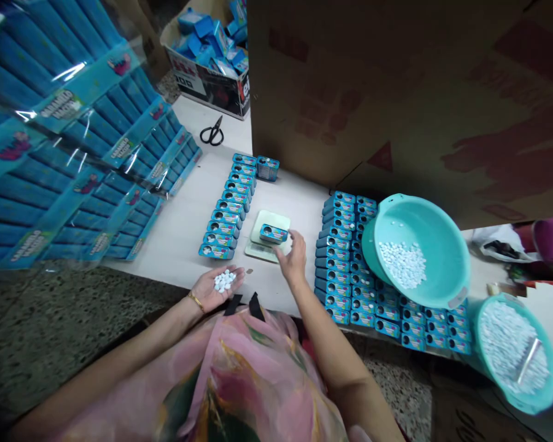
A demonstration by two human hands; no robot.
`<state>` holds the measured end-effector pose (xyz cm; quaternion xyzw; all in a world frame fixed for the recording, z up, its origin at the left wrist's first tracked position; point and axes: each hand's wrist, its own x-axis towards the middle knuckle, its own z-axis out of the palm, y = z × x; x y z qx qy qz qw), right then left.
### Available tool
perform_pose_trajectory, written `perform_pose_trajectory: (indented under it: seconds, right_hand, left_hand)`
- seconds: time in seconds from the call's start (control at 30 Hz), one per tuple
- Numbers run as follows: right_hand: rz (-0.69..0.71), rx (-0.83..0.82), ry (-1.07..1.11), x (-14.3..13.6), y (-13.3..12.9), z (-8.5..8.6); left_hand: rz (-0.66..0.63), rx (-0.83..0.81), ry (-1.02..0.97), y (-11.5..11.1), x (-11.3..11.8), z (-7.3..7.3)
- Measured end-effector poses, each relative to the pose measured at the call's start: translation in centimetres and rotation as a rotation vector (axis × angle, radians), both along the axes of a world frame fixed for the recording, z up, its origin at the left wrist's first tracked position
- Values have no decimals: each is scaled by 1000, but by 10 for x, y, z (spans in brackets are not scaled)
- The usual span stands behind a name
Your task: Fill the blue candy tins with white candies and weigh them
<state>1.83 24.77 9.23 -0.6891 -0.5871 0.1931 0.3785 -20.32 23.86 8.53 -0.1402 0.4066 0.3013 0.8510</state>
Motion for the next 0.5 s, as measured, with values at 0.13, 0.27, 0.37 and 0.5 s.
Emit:
perform_pose_trajectory:
  seconds: [0.13,0.27,0.37,0.5]
  right_hand:
    - [107,-89,152,20,32,-27]
    - [270,-21,-24,10,32,1]
    - [494,27,-357,-6,16,46]
    - [795,12,-633,-26,0,81]
  left_hand:
    - [53,52,-2,14,6,3]
    - [84,99,-29,28,21,0]
    - [121,106,-39,43,40,0]
    - [61,98,-80,62,62,5]
